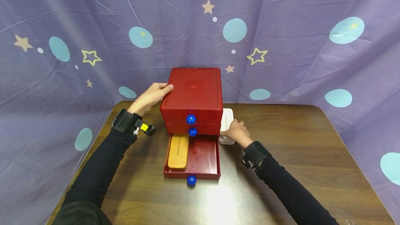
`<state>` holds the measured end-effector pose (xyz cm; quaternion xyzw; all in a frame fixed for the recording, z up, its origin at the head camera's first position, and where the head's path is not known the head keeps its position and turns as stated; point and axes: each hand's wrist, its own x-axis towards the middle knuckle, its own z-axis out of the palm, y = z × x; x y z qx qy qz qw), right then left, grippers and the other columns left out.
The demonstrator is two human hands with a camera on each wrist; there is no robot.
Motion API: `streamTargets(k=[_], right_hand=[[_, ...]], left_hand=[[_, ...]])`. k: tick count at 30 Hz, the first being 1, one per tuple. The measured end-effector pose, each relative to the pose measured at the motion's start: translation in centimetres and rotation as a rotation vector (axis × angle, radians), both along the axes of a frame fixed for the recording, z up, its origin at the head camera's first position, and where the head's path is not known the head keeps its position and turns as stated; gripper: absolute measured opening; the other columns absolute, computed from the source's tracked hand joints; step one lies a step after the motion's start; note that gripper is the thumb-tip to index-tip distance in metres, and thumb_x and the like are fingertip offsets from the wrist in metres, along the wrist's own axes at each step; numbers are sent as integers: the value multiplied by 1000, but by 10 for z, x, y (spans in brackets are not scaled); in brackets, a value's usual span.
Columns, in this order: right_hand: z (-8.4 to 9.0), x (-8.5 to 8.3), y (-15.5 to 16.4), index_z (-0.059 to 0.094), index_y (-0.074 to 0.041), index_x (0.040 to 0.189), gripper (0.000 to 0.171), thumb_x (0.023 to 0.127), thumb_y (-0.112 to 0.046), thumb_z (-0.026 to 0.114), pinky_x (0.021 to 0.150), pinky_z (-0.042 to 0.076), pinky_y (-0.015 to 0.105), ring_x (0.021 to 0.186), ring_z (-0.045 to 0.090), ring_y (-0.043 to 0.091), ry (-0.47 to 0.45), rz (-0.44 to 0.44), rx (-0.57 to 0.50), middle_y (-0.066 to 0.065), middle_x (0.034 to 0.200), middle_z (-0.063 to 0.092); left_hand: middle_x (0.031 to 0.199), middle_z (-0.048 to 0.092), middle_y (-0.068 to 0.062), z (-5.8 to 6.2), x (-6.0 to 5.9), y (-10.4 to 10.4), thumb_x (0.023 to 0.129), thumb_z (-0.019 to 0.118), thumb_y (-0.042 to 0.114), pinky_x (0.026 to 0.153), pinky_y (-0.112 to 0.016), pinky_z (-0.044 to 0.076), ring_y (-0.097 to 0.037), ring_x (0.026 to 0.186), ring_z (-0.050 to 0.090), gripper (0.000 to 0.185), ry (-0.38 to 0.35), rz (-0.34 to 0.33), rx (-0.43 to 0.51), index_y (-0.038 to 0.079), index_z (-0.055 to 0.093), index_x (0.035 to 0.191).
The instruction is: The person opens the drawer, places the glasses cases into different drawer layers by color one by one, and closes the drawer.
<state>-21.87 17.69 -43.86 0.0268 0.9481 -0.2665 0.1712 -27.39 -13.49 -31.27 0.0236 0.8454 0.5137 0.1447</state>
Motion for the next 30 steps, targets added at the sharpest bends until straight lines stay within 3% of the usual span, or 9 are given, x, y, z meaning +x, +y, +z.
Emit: streamTargets(k=[7,30], right_hand=[[1,-1,-2,35,18,140,98,81,-48,77,97,49,62,120,52,55,-33,-13,5,40,130,45],[5,0,-7,32,21,140,97,83,-43,76,97,48,64,123,47,58,-64,-40,78,42,131,43]], left_hand=[[139,61,-15,1,0,1,108,47,30,120,-41,37,-23,126,57,54,-13,3,13,5,41,155],[147,56,-15,0,0,0,108,48,31,122,-41,35,-24,137,50,55,-9,-5,16,4,40,156]])
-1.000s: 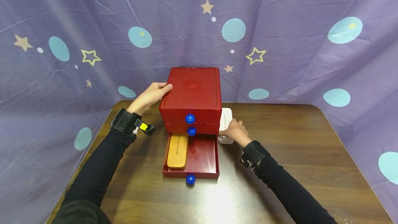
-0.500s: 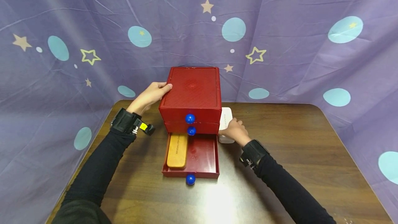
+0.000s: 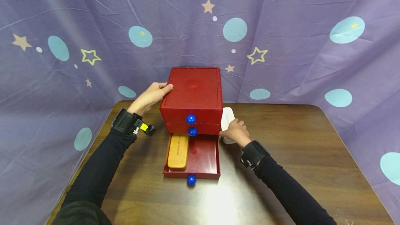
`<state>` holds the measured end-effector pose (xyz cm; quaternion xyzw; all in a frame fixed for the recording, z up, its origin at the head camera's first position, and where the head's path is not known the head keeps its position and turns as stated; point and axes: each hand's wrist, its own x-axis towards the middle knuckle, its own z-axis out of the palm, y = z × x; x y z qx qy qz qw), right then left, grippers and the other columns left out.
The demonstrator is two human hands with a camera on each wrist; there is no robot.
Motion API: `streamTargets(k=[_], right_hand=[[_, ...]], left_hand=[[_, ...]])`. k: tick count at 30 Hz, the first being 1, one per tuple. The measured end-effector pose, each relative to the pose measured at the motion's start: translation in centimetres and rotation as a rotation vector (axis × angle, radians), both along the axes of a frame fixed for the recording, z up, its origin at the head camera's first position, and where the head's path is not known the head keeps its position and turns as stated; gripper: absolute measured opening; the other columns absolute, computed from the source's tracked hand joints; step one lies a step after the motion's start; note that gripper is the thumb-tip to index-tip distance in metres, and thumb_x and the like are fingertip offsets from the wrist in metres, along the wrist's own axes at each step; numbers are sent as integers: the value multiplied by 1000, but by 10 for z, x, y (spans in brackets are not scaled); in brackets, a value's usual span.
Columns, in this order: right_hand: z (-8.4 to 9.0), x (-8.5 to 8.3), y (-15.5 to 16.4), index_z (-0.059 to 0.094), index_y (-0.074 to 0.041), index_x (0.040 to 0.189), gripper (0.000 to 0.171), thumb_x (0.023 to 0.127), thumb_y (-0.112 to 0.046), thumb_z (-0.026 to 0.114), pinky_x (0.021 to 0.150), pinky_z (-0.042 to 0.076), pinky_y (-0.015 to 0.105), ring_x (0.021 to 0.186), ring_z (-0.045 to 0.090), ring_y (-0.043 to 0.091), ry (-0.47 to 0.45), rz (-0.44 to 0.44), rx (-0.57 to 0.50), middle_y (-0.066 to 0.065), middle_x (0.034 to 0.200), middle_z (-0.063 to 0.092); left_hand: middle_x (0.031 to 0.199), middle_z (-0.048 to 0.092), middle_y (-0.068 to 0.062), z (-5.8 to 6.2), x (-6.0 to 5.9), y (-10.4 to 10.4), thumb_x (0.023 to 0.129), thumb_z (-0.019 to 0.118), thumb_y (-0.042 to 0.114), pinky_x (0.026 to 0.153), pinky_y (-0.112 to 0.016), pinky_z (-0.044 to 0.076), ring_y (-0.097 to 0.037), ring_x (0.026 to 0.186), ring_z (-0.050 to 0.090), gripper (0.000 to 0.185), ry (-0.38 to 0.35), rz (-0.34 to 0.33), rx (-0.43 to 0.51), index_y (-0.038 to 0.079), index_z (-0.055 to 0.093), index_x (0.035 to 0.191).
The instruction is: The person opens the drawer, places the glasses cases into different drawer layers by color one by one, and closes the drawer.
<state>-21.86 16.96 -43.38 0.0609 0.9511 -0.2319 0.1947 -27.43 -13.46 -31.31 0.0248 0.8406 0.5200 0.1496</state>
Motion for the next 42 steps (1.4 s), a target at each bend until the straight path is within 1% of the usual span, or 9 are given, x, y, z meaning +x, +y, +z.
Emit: streamTargets(k=[8,14,17,20,23,28,33,37,42], right_hand=[[-13,-2,-2,32,20,137,92,83,-39,77,96,49,64,123,47,56,34,-31,36,41,130,43],[-24,-2,-5,20,18,147,104,82,-38,80,96,49,64,127,40,55,79,-76,50,41,135,38],[-28,-1,-7,16,16,150,109,81,-37,81,95,49,64,129,38,54,104,-91,50,40,137,36],[-30,-2,-8,16,15,150,108,80,-35,81,95,49,64,129,37,53,121,-102,39,39,137,35],[-31,-3,-8,21,15,147,102,81,-33,81,93,50,63,126,38,53,129,-106,30,38,135,37],[-29,-4,-5,32,15,135,89,80,-35,83,90,51,61,121,43,52,121,-89,47,37,128,41],[-23,-4,1,36,15,128,88,78,-40,84,89,52,59,118,47,53,101,-39,77,38,123,45],[-14,-4,6,39,15,124,87,76,-42,85,86,52,58,113,50,52,98,7,75,36,117,51],[-6,-6,11,40,11,124,86,76,-44,85,80,52,56,109,52,49,55,31,91,32,112,55]], left_hand=[[154,49,-17,1,0,1,107,48,33,124,-44,32,-28,145,43,57,12,13,-41,3,39,156],[142,60,-19,2,-1,1,107,48,31,119,-42,38,-28,133,54,54,29,7,-40,3,45,153],[146,57,-18,2,-2,2,107,48,31,119,-42,38,-28,135,52,55,25,9,-50,3,43,154],[151,52,-17,3,-2,2,107,48,33,121,-42,36,-27,140,48,57,15,12,-61,4,41,155],[150,53,-17,2,-3,2,107,48,33,121,-42,36,-27,139,49,56,13,14,-63,4,41,155],[146,57,-18,0,-3,1,107,48,32,119,-42,38,-28,135,52,55,19,7,-53,3,43,154],[143,58,-19,-1,-3,1,108,48,31,118,-42,39,-28,132,53,53,18,4,-54,3,46,152],[154,49,-16,-1,-3,1,107,49,33,121,-42,36,-27,142,45,57,25,14,-74,3,42,154],[157,45,-15,-1,-2,0,107,49,33,124,-43,32,-27,147,41,58,21,12,-73,3,39,156]])
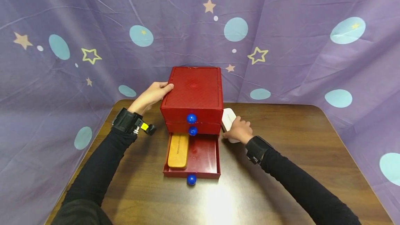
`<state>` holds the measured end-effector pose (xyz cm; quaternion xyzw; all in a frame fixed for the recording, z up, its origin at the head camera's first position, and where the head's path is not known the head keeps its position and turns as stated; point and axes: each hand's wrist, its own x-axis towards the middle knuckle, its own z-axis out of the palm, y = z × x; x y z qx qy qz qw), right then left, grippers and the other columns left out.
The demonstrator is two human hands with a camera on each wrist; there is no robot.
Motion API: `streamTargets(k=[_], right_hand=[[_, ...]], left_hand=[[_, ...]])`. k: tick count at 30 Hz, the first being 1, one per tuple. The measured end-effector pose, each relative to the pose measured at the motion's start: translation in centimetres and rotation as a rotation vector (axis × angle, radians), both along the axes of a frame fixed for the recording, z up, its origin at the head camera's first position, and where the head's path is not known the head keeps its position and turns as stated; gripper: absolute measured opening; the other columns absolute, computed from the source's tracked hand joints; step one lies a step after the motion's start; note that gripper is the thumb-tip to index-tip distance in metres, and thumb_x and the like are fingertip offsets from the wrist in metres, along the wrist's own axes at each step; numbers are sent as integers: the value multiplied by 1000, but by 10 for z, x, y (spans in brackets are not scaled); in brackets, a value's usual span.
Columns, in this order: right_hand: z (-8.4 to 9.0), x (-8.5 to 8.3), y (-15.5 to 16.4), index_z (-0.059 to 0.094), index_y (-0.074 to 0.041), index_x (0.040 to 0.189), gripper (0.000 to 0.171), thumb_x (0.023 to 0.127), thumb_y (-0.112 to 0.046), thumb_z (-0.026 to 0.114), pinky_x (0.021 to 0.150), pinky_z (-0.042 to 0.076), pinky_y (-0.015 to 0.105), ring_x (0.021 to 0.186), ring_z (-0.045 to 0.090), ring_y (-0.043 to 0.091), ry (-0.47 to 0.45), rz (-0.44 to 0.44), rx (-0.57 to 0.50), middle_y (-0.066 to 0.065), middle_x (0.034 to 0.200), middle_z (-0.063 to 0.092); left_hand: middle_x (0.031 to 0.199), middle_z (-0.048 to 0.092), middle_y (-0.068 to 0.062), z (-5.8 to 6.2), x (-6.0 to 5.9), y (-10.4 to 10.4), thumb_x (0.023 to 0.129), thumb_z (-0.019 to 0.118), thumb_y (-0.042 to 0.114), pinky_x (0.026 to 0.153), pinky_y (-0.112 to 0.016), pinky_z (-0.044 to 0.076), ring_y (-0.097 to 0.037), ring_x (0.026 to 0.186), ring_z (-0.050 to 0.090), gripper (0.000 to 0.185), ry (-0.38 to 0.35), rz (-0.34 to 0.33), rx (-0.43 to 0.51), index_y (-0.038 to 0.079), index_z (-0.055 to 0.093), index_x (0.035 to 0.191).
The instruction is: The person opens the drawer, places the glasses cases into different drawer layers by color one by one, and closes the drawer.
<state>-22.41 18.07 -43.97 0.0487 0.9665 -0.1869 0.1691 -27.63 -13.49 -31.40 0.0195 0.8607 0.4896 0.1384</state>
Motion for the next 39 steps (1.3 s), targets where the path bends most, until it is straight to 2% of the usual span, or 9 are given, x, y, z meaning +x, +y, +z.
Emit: streamTargets(k=[7,12,20,27,31,35,39], right_hand=[[8,0,9,40,10,122,80,77,-41,82,72,52,46,94,62,41,-33,46,-30,26,104,59],[15,1,12,40,12,121,77,78,-38,80,70,51,44,91,63,37,-57,67,-37,25,103,58],[24,0,21,44,13,119,74,79,-39,79,67,51,37,87,63,32,-65,111,-71,23,102,61],[36,-3,30,60,6,100,51,77,-34,80,60,50,28,75,62,22,-78,164,-120,12,86,65],[38,-3,34,62,5,97,48,77,-35,80,59,50,28,74,61,21,-91,181,-111,10,84,65],[40,-2,37,59,6,99,51,79,-37,79,59,56,36,75,61,23,-119,191,-83,12,85,63],[46,0,39,60,3,94,46,80,-37,78,59,59,40,75,61,23,-166,208,-83,10,85,62]], left_hand=[[160,42,-15,0,1,0,107,49,34,125,-44,30,-27,149,37,60,-4,0,12,3,37,157],[163,37,-14,1,1,1,107,49,34,126,-44,28,-26,151,34,61,-9,3,5,3,35,157],[157,46,-15,-1,1,1,107,49,34,124,-44,31,-26,146,41,59,-1,-1,14,4,38,157],[160,41,-14,0,2,0,107,49,34,125,-44,29,-26,149,37,59,3,1,6,4,37,157],[159,44,-14,0,2,0,107,49,34,125,-43,31,-26,147,39,59,6,3,10,5,38,157],[157,46,-14,-1,2,1,107,50,33,124,-43,31,-26,146,41,58,10,3,20,4,39,156],[156,47,-14,-1,2,1,107,49,32,124,-42,31,-25,146,41,57,9,0,35,4,38,156]])
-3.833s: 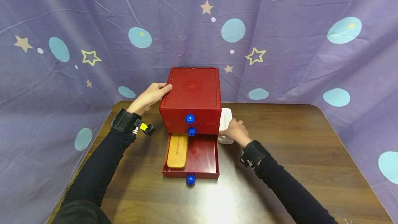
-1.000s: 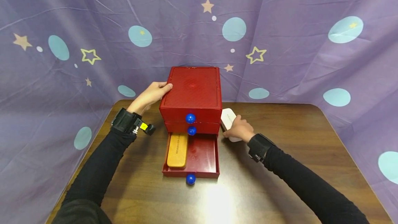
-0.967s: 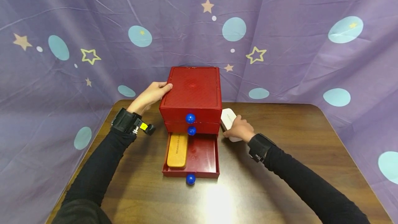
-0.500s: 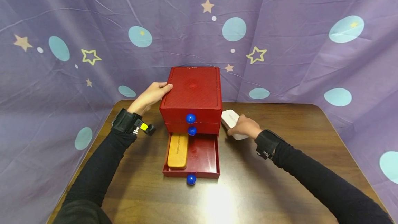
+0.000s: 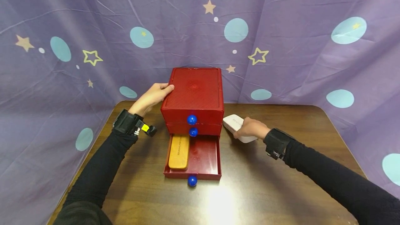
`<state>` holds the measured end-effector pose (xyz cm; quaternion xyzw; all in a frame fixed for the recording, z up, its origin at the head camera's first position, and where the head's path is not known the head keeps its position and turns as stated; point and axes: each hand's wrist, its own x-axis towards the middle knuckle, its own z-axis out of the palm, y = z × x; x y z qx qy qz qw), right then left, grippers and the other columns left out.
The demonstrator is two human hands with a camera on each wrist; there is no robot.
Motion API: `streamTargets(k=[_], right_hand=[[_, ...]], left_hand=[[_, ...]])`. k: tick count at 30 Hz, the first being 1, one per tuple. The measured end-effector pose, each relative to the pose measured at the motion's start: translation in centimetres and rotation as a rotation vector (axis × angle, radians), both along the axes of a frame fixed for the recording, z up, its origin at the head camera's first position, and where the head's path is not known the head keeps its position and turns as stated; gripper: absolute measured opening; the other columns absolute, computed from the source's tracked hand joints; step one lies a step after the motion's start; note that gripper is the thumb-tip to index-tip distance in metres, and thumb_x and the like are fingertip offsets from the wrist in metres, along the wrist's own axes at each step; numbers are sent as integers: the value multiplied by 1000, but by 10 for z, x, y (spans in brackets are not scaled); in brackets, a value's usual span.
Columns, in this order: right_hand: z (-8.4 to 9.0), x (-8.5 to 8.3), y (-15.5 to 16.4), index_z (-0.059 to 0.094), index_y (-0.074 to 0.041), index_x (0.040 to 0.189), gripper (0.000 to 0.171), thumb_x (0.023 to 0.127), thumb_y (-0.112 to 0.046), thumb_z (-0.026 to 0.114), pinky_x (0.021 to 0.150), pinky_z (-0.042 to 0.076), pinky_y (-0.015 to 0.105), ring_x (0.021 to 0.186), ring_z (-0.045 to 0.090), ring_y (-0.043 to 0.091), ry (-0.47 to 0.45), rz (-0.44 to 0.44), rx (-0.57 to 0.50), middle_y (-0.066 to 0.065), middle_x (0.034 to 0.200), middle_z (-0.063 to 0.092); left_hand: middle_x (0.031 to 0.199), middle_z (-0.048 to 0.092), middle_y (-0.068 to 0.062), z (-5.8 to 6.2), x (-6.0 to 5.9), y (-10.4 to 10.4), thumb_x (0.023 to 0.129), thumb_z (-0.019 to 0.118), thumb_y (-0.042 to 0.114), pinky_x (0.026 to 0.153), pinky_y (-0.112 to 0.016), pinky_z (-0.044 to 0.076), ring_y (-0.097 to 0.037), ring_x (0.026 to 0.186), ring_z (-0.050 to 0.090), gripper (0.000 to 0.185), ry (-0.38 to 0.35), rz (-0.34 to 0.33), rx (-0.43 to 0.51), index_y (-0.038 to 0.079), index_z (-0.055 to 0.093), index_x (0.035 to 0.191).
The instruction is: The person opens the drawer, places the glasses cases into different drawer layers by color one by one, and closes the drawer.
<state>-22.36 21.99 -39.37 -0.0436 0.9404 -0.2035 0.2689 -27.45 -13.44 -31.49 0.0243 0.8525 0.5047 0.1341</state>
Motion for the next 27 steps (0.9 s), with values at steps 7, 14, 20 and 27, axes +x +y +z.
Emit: streamTargets(k=[7,14,20,27], right_hand=[[15,4,6,59,2,97,48,77,-37,78,55,55,35,76,60,22,-80,49,44,9,87,61],[35,13,12,60,-2,94,44,72,-36,79,47,49,29,68,59,18,-155,139,57,7,82,61],[55,27,17,57,-1,102,50,71,-34,78,46,50,28,68,60,17,-166,229,71,6,82,61],[75,39,27,58,-2,115,54,73,-30,77,46,45,23,70,58,13,-210,304,-40,2,87,61]], left_hand=[[160,41,-13,0,0,0,107,49,32,126,-41,29,-23,149,36,58,7,-5,5,3,37,157],[160,42,-14,1,0,0,107,49,32,125,-42,30,-25,148,38,58,0,3,-12,3,37,156],[157,46,-14,2,1,1,107,49,32,124,-42,31,-25,145,42,57,-8,4,-5,4,39,156],[154,49,-17,1,1,1,107,49,32,123,-43,33,-28,142,45,56,2,6,-14,3,40,155]])
